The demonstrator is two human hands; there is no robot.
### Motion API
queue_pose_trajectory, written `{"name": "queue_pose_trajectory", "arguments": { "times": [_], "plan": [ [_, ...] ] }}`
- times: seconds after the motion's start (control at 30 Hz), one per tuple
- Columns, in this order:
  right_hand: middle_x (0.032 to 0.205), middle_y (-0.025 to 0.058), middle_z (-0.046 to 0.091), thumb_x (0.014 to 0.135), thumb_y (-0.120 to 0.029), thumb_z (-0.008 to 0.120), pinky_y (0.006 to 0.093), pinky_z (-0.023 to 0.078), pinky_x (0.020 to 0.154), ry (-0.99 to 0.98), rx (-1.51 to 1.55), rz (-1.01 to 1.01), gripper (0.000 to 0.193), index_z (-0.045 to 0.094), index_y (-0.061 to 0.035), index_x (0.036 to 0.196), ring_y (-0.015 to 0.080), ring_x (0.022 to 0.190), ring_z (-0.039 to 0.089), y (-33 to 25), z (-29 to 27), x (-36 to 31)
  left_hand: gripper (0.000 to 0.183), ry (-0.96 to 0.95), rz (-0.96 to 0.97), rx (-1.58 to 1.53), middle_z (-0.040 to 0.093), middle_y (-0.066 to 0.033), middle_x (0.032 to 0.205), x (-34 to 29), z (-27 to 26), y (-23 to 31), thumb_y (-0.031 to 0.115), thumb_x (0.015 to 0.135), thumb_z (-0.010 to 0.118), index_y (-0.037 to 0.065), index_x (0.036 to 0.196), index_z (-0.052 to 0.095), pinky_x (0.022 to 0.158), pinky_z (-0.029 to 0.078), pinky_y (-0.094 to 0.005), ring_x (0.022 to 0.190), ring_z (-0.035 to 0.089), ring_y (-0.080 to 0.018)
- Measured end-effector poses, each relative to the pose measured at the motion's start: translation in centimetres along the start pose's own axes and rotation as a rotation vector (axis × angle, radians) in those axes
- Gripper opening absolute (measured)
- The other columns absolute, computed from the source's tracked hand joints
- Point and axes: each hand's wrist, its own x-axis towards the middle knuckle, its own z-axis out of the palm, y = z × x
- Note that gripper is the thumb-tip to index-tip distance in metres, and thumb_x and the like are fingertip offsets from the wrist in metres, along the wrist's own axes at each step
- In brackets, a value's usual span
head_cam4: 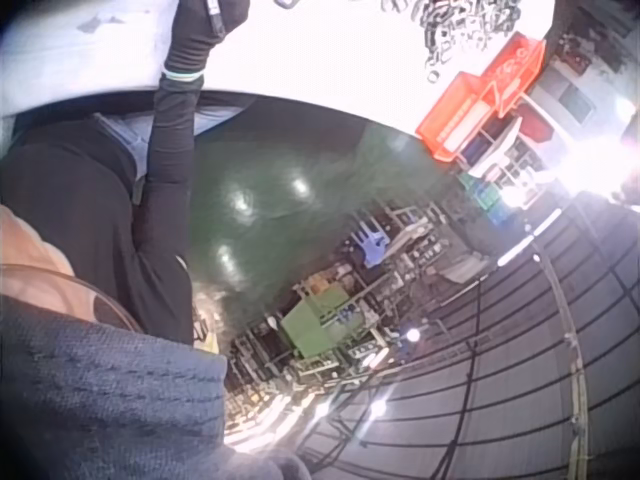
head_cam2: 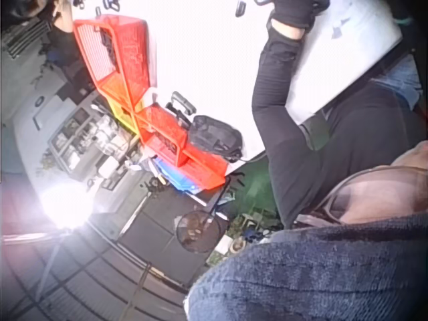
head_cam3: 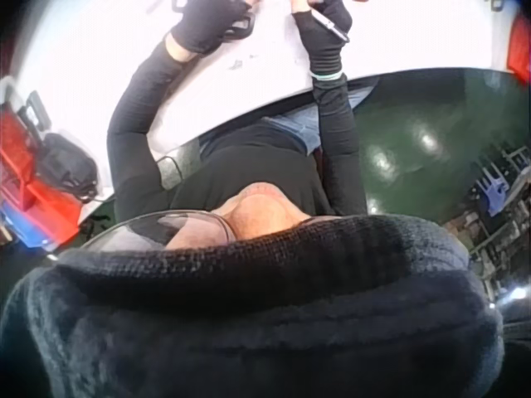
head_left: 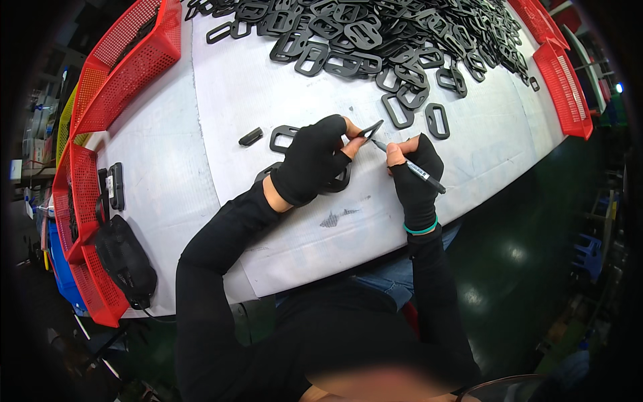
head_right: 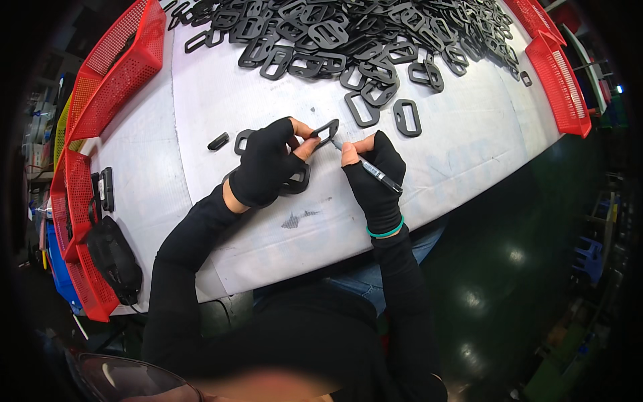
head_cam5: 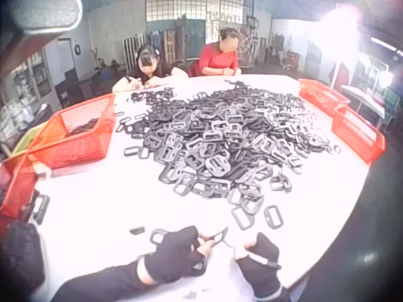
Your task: The person holds a black plastic buckle in one hand and uses a marker to draw a small line on its surface, repeating this with multiple individual buckles from a large pile on the table.
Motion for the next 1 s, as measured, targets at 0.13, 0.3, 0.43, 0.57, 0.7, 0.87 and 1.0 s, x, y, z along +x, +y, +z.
{"name": "queue_pose_trajectory", "arguments": {
  "times": [0.13,0.3,0.43,0.57,0.7,0.87,1.0],
  "plan": [
    [0.058,0.0029,0.057,0.078,-0.011,0.069,0.0226,0.041,0.048,0.011,-0.045,-0.067,0.018,0.055,-0.0015,0.073,0.0069,0.051,0.053,-0.7,0.4,-0.2,0.012,0.028,0.198,0.107,0.063,-0.005,0.078,-0.7,0.6,-0.9,0.009,0.079,0.068,0.005,0.086,0.06,0.054,0.046,-0.0239,0.061,0.059,-0.0144],
    [0.056,0.0035,0.057,0.078,-0.01,0.068,0.0225,0.042,0.047,-0.002,-0.133,-0.125,0.016,0.055,-0.0016,0.073,0.007,0.05,0.053,-0.9,0.4,-0.3,0.014,-0.052,0.25,0.243,0.064,-0.0073,0.084,-1.1,0.8,-1.0,0.006,0.076,0.068,0.006,0.087,0.059,0.054,0.048,-0.0283,0.066,0.063,-0.0232],
    [0.057,0.0039,0.057,0.079,-0.009,0.067,0.0228,0.042,0.047,-0.013,-0.104,-0.106,0.015,0.055,-0.0018,0.073,0.0075,0.05,0.054,-0.9,0.5,-0.3,0.016,-0.054,0.269,0.276,0.064,-0.0067,0.084,-1.1,0.8,-0.9,0.006,0.075,0.068,0.006,0.088,0.059,0.054,0.048,-0.0289,0.066,0.063,-0.0234],
    [0.057,0.0042,0.058,0.079,-0.01,0.067,0.0233,0.042,0.047,-0.034,-0.117,-0.128,0.015,0.056,-0.0018,0.073,0.0079,0.05,0.055,-0.8,0.5,-0.2,0.015,-0.045,0.276,0.294,0.064,-0.0068,0.084,-1.2,0.9,-1.0,0.007,0.075,0.068,0.006,0.087,0.059,0.053,0.048,-0.0291,0.066,0.063,-0.0234],
    [0.056,0.0039,0.057,0.079,-0.01,0.067,0.0233,0.042,0.047,-0.027,-0.119,-0.128,0.015,0.056,-0.0017,0.073,0.0079,0.049,0.054,-0.8,0.5,-0.2,0.015,-0.037,0.284,0.301,0.064,-0.0079,0.084,-1.1,0.9,-0.7,0.006,0.075,0.068,0.006,0.086,0.058,0.054,0.048,-0.0288,0.065,0.062,-0.0243],
    [0.058,0.0029,0.056,0.079,-0.011,0.068,0.0231,0.042,0.048,-0.017,-0.059,-0.074,0.017,0.055,-0.0014,0.073,0.0078,0.051,0.053,-0.7,0.2,0.0,0.015,0.007,0.186,0.176,0.064,-0.0053,0.077,-0.7,0.5,-0.7,0.01,0.077,0.07,0.005,0.088,0.06,0.054,0.047,-0.0262,0.06,0.06,-0.017],
    [0.058,0.0017,0.054,0.08,-0.011,0.068,0.0232,0.04,0.048,-0.001,0.099,-0.014,0.019,0.053,-0.0014,0.073,0.0074,0.051,0.05,0.0,-0.4,0.2,0.012,0.013,-0.139,-0.023,0.065,-0.0075,0.073,0.2,-0.9,1.4,0.013,0.082,0.066,0.002,0.084,0.06,0.053,0.046,-0.0253,0.056,0.058,-0.0142]
  ]
}}
